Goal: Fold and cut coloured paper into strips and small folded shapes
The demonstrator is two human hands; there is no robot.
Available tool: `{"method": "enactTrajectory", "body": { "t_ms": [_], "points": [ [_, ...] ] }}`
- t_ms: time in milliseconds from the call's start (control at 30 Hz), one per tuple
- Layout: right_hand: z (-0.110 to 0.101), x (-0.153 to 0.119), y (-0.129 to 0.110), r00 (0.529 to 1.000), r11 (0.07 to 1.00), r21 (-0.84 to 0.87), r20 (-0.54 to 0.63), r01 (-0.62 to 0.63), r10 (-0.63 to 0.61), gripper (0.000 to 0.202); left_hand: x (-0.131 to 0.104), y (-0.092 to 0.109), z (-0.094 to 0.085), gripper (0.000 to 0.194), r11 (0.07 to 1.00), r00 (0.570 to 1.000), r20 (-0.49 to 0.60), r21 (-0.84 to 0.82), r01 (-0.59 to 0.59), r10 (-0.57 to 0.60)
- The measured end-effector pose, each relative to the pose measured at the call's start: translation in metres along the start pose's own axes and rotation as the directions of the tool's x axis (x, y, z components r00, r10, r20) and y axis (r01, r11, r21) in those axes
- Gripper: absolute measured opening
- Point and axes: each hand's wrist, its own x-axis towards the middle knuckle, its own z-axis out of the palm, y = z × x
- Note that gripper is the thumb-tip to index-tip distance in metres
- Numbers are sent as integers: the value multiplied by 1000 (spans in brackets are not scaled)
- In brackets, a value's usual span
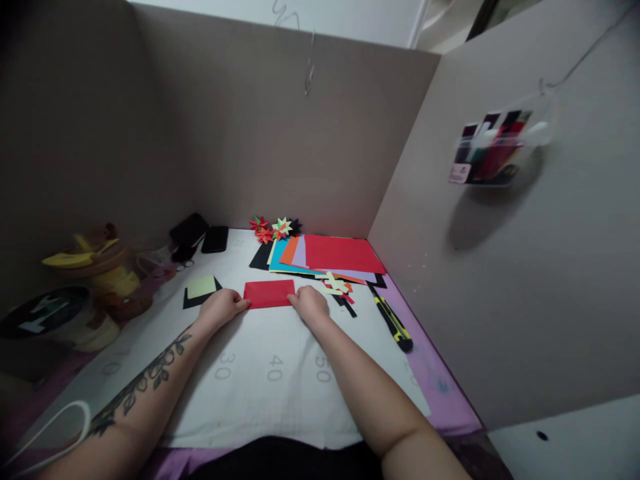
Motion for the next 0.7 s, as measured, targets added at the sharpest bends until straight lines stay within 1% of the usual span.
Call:
{"method": "enactTrajectory", "body": {
  "t_ms": [367,433,533,600,633,667,700],
  "points": [
    [-2,-1,-1,1000,1000,18,17,-17,17,31,0,1,0,36,1000,1000,-4,7,15,-15],
    [-1,-2,0,1000,1000,19,6,-3,3,29,-1,-1,1,36,1000,1000,-14,13,13,-13],
    [0,-4,2,999,999,38,-43,28,-26,23,-2,-4,3,33,1000,999,-38,24,4,-3],
    [1,-5,3,997,998,53,-71,42,-38,19,-2,-6,6,27,998,995,-80,24,-58,60],
    [1,-5,3,996,997,60,-76,43,-39,19,-3,-7,7,24,992,986,-110,21,-126,128],
    [2,-5,4,996,997,65,-76,43,-38,19,-3,-7,8,23,975,966,-132,19,-220,220],
    [2,-5,4,997,997,70,-74,42,-37,19,-3,-8,8,24,944,934,-137,22,-329,329]
  ]
}}
